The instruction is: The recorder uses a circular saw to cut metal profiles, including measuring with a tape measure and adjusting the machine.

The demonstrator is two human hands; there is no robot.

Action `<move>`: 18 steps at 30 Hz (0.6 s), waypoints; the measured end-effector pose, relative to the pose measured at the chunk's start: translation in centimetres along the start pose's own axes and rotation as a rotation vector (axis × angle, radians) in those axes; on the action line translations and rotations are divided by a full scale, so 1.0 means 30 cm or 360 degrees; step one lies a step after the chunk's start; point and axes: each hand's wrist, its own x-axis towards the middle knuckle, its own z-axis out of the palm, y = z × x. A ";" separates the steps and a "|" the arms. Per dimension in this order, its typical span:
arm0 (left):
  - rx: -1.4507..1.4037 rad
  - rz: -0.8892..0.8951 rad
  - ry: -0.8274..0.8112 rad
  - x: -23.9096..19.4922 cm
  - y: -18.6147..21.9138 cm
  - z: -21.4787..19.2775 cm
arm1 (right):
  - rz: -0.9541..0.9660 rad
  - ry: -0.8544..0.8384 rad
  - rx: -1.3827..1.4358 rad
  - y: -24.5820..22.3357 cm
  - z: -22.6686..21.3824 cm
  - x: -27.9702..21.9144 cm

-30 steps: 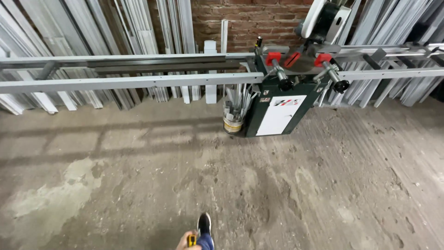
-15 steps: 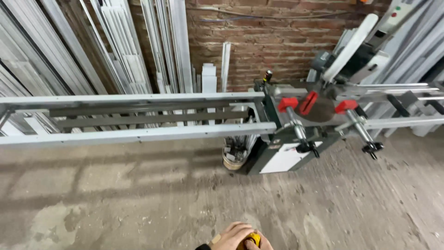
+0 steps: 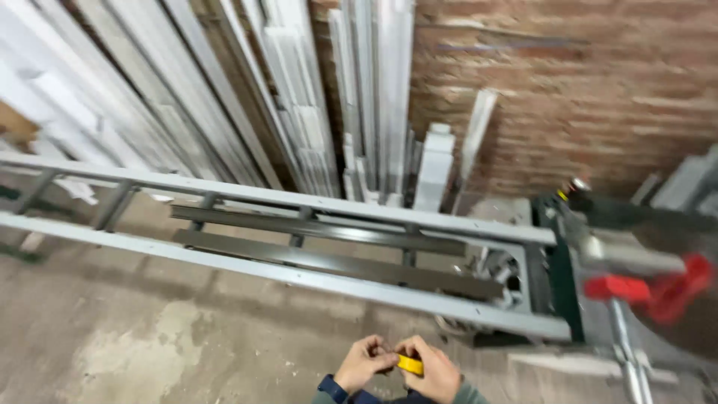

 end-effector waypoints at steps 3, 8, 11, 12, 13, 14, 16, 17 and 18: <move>-0.0124 -0.0124 -0.0033 0.055 0.178 0.031 | -0.0056 -0.0154 0.0031 0.167 -0.049 0.191; 0.0190 0.0031 -0.0174 0.164 0.409 -0.056 | 0.0177 -0.0315 0.0757 0.515 0.011 0.481; 0.0553 0.0330 -0.0366 0.226 0.502 -0.168 | 0.0283 -0.0411 0.1015 0.576 0.062 0.592; 0.0669 0.0437 -0.0441 0.239 0.550 -0.208 | 0.0313 -0.0451 0.1078 0.559 0.078 0.626; 0.0633 0.0437 -0.0419 0.231 0.617 -0.236 | 0.0340 -0.0475 0.1057 0.578 0.093 0.651; 0.0787 0.0511 -0.0488 0.225 0.685 -0.265 | 0.0318 -0.0368 0.0932 0.597 0.107 0.676; 0.0920 0.0605 -0.0516 0.235 0.793 -0.365 | 0.0292 -0.0301 0.0775 0.661 0.098 0.747; 0.0814 0.0635 -0.0563 0.237 0.826 -0.430 | 0.0358 0.0040 0.0504 0.706 0.089 0.766; 0.0708 0.0667 -0.0610 0.240 0.855 -0.490 | 0.0416 0.0375 0.0223 0.753 0.074 0.784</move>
